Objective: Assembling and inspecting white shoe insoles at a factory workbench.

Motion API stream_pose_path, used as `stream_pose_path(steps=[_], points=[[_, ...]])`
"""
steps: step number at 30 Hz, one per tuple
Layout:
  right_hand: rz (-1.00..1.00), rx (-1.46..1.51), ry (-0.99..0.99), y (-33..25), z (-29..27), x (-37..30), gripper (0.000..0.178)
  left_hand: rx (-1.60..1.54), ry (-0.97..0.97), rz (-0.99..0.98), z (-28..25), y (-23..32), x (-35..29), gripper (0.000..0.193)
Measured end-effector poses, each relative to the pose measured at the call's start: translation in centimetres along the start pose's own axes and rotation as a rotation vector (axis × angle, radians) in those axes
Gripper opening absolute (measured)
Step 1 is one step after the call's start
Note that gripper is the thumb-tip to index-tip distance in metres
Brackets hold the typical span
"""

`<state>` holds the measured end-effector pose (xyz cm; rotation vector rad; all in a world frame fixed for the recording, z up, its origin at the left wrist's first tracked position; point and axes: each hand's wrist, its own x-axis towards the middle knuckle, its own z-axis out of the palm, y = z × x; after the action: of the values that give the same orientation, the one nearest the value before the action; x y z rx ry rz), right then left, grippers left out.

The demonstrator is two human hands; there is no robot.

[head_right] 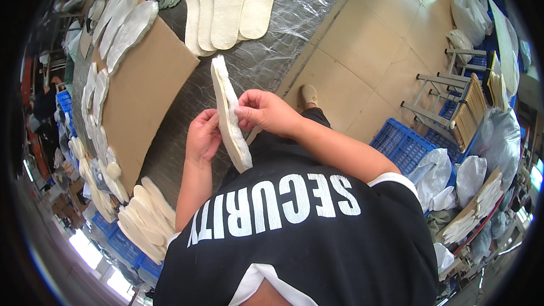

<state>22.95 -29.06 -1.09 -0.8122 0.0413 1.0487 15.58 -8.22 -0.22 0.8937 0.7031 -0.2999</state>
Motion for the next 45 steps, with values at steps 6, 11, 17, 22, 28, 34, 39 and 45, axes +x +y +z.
stream_pose_path(steps=[6, 11, 17, 22, 28, 34, 39, 45], points=[[-0.118, -0.173, 0.04, -0.8, 0.9, 0.3, 0.013, 0.079, -0.033, 0.013, 0.5, -0.3, 0.2, 0.013], [-0.145, -0.298, 0.045, -1.1, 1.2, 0.2, 0.012, 0.099, 0.022, -0.002, 1.7, -0.6, 0.0, 0.017], [-0.165, -0.025, -0.027, -0.8, 1.4, 0.4, 0.01, 0.155, -0.006, -0.02, 2.6, 0.0, 0.2, 0.014], [-0.108, -0.086, 0.04, -1.4, 2.2, 0.4, 0.01, 0.215, -0.048, -0.004, 3.9, 0.6, 0.1, 0.021], [-0.318, -0.329, 0.046, -2.0, 1.2, -0.2, 0.026, 0.057, -0.282, -0.235, 2.2, 1.7, 1.8, 0.026], [-1.037, -1.49, 0.192, -6.4, 1.5, -1.7, 0.044, 0.128, -0.283, -0.463, 3.7, 0.8, 1.3, 0.02], [-0.695, -1.63, -0.009, -5.7, -0.9, -2.4, 0.022, 0.837, -0.208, 0.039, 2.9, 2.5, 0.7, 0.016], [-0.487, -1.561, 0.173, -3.9, -0.7, -3.0, 0.023, 1.604, -0.16, 0.98, 6.2, 4.0, -3.5, 0.029]])
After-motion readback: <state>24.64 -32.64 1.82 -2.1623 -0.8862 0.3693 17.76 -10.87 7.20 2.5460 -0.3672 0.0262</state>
